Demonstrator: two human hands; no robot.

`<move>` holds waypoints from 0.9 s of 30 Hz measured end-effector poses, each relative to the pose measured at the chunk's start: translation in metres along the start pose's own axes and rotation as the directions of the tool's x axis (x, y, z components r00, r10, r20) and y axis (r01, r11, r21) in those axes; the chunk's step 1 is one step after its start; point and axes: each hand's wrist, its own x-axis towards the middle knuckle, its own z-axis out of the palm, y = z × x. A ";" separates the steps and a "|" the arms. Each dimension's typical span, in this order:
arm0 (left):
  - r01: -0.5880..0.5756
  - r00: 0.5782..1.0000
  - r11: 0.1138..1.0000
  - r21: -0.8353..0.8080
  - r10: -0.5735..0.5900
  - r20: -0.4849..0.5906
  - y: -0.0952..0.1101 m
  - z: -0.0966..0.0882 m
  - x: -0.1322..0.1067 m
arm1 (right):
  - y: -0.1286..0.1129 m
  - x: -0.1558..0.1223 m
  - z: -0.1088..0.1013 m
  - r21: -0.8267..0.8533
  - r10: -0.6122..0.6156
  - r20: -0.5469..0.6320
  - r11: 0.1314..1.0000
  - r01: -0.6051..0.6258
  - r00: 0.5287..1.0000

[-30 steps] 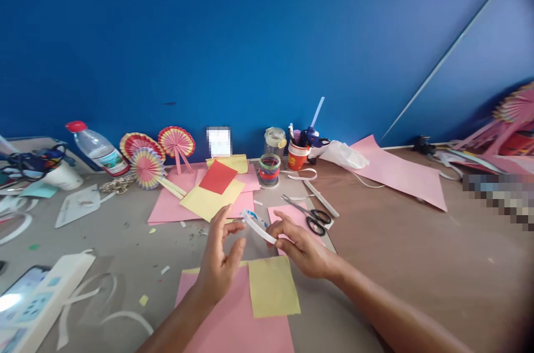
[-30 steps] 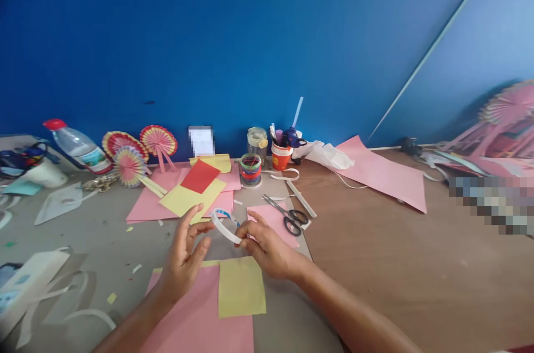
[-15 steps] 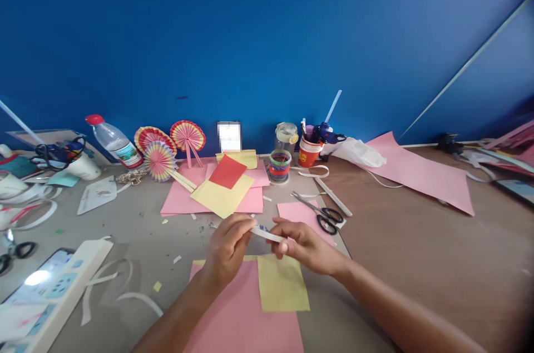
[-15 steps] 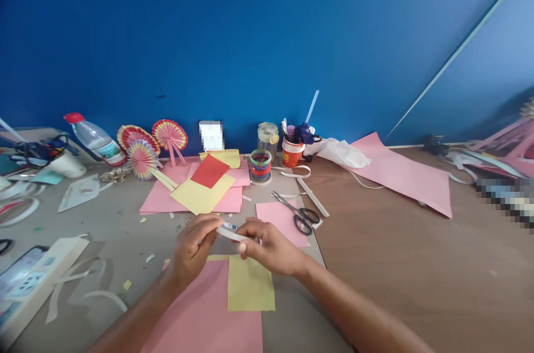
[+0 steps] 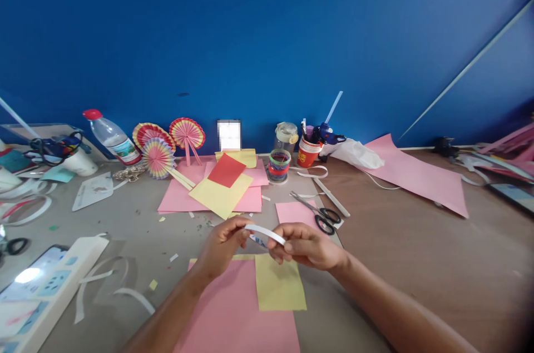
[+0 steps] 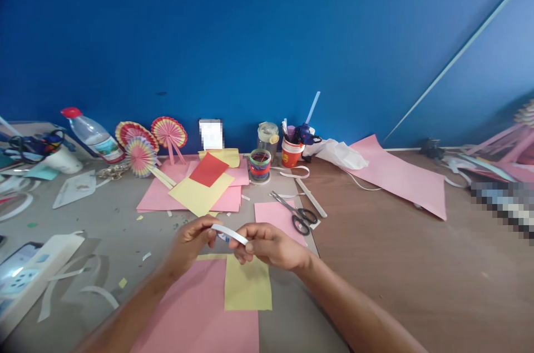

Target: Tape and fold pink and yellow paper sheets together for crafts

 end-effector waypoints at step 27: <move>0.391 0.886 0.820 -0.418 -0.214 0.411 0.011 0.015 -0.011 | 0.017 0.011 -0.016 0.291 -0.031 -0.190 0.953 0.086 0.981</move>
